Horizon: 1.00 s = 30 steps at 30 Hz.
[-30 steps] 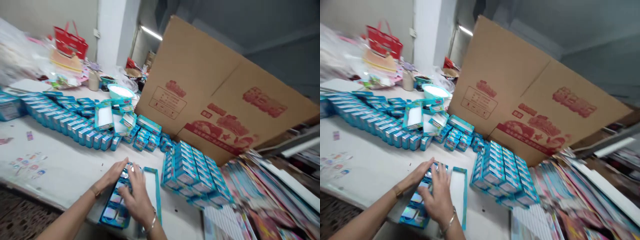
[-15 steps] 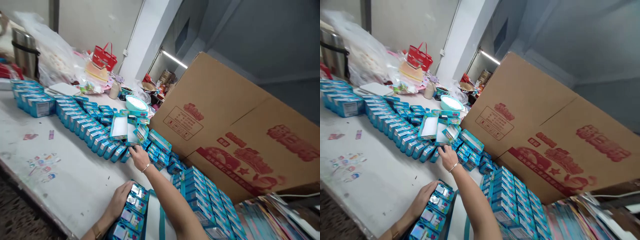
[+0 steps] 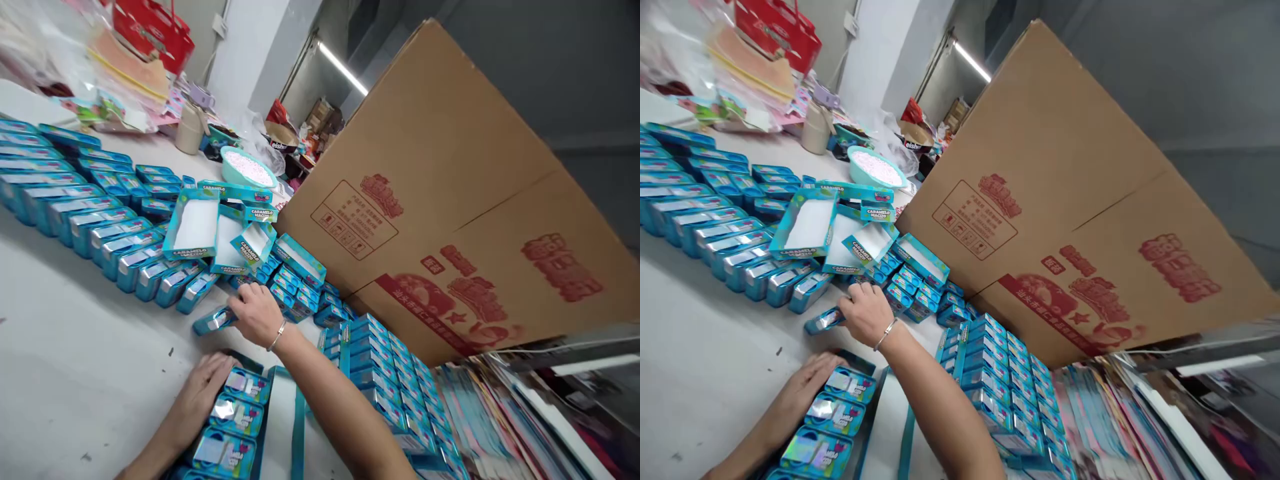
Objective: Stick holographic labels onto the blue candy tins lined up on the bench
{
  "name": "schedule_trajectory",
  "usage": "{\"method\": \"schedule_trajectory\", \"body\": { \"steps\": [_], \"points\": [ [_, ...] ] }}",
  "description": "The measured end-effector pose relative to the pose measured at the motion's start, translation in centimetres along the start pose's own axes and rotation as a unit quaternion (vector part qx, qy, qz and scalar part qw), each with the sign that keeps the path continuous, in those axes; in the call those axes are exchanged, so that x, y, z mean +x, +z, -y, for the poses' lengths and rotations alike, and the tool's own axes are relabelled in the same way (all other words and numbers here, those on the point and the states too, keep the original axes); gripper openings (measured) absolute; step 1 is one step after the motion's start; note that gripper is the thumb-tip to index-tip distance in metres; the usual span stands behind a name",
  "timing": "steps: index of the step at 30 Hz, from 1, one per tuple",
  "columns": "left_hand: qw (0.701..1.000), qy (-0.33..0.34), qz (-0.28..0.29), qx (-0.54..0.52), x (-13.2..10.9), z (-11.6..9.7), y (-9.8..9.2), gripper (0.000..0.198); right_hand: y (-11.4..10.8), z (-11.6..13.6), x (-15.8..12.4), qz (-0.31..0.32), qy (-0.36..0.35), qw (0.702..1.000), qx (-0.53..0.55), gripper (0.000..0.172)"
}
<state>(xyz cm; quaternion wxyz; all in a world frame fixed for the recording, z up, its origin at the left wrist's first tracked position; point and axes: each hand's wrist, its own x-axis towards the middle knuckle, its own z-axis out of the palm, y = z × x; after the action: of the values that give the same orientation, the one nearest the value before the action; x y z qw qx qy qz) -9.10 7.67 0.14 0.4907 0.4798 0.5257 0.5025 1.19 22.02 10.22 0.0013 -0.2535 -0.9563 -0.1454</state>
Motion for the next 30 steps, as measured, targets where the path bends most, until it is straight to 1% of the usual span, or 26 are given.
{"method": "schedule_trajectory", "body": {
  "steps": [2,4,6,7,8,9,10,11,12,13,14,16,17,18,22,26,28,30],
  "points": [
    [0.998,-0.037,0.008,-0.044,-0.3,0.3,-0.1,0.045,-0.7,-0.1,-1.1,0.012,0.034,0.998,0.050,0.035],
    [0.993,-0.077,0.010,-0.088,-0.5,0.7,-0.1,0.047,-1.7,-0.1,-2.9,0.006,0.096,0.985,0.144,0.039],
    [0.989,-0.097,-0.011,-0.112,-0.8,1.0,0.0,0.052,-2.9,0.1,-5.2,-0.021,0.176,0.950,0.259,0.036],
    [0.987,-0.099,-0.035,-0.119,-0.8,1.1,0.2,0.057,-3.5,0.3,-6.4,-0.038,0.209,0.927,0.309,0.038],
    [0.985,-0.097,-0.067,-0.125,-0.9,1.1,0.4,0.063,-3.9,0.6,-7.7,-0.051,0.230,0.907,0.348,0.043],
    [0.983,-0.090,-0.097,-0.131,-0.8,1.1,0.6,0.071,-4.3,1.0,-8.8,-0.053,0.239,0.895,0.373,0.049],
    [0.980,-0.078,-0.121,-0.136,-0.8,1.1,0.7,0.078,-4.5,1.4,-9.7,-0.041,0.240,0.892,0.381,0.054],
    [0.979,-0.064,-0.133,-0.138,-0.8,1.0,0.9,0.083,-4.6,1.8,-10.5,-0.017,0.240,0.896,0.373,0.058],
    [0.981,-0.053,-0.129,-0.134,-0.7,0.9,0.9,0.085,-4.6,2.3,-11.0,0.014,0.241,0.904,0.353,0.060],
    [0.985,-0.046,-0.109,-0.126,-0.6,0.9,0.9,0.082,-4.6,2.8,-11.3,0.043,0.244,0.911,0.329,0.062],
    [0.989,-0.047,-0.077,-0.118,-0.6,0.9,0.8,0.078,-4.6,3.4,-11.5,0.067,0.248,0.917,0.304,0.063],
    [0.992,-0.060,-0.006,-0.113,-0.5,1.1,0.6,0.073,-4.6,4.4,-11.3,0.090,0.255,0.924,0.271,0.064],
    [0.991,-0.064,0.019,-0.116,-0.5,1.2,0.4,0.073,-4.6,4.9,-11.2,0.094,0.257,0.926,0.261,0.063],
    [0.990,-0.064,0.033,-0.119,-0.5,1.4,0.3,0.074,-4.6,5.2,-11.0,0.095,0.259,0.928,0.251,0.062],
    [0.992,-0.047,0.026,-0.113,-0.5,1.9,0.1,0.074,-3.8,5.6,-11.1,0.094,0.263,0.928,0.246,0.060],
    [0.995,-0.032,0.022,-0.089,-0.1,1.8,0.0,0.074,-1.6,4.8,-11.6,0.105,0.261,0.904,0.323,0.062],
    [0.997,-0.031,0.011,-0.075,0.3,1.4,0.0,0.081,-0.6,4.7,-11.5,0.085,0.270,0.889,0.359,0.063],
    [0.998,-0.039,0.002,-0.059,0.4,0.7,0.0,0.092,0.0,5.2,-11.4,0.041,0.306,0.868,0.390,0.064]
  ]
}}
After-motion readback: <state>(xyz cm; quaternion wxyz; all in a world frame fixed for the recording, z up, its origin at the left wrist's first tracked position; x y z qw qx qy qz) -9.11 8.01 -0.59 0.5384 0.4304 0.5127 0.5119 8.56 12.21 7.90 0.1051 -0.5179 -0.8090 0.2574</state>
